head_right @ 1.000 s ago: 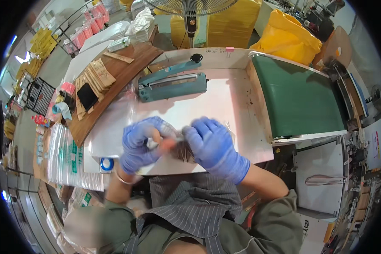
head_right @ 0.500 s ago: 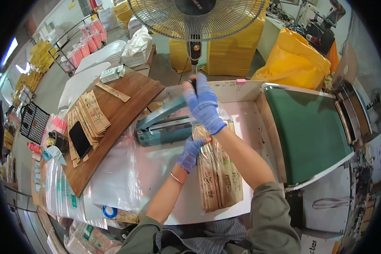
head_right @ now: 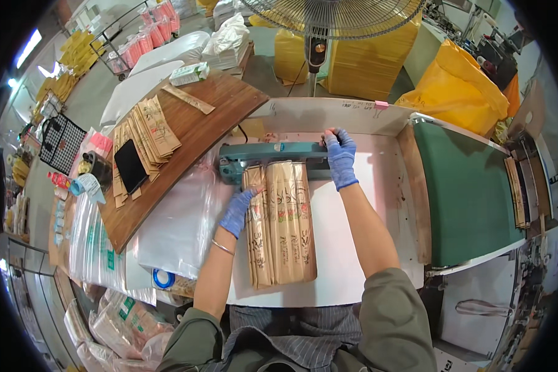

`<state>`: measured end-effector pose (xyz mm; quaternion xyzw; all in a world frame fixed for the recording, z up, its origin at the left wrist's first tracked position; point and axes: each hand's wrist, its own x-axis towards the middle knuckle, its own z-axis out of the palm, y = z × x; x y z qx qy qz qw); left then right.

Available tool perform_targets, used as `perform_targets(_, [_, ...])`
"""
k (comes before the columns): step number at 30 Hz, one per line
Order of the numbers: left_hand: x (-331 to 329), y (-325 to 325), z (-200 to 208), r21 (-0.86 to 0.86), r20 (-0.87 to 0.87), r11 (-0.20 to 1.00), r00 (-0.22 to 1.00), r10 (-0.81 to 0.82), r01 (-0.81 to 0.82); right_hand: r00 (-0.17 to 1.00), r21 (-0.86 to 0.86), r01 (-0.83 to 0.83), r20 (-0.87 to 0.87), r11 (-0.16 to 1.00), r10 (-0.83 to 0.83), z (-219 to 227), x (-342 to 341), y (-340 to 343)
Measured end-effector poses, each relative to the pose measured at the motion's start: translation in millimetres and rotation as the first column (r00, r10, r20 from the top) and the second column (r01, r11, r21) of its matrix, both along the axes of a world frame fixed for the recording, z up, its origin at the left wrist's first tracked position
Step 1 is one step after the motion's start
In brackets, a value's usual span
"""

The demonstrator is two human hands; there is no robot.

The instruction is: Gathering bundles of incense sticks from a conveyor belt, placing them into plastic bags, and sealing the bags.

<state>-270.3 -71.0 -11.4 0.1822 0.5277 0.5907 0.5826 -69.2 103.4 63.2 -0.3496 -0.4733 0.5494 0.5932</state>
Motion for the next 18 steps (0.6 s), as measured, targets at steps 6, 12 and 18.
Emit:
perform_targets(6, [55.3,-141.5,-0.8,0.004,0.039,0.998,0.997,0.062,-0.062,0.997,0.027,0.024,0.067,0.999,-0.026,-9.1,9.0,-1.2])
perform_targets(12, [30.4,-268.9,51.9,-0.035,-0.249,0.991,0.959,-0.133,0.128,0.997,0.092,0.066,0.036,0.994,-0.069,-17.1,12.1,5.8])
perform_targets(18, [-97.1,-232.2,105.6,0.134,-0.884,0.991,0.453,0.118,0.003,0.553,0.713,0.203,0.482,0.671,-0.679,11.1,-21.7,-70.1])
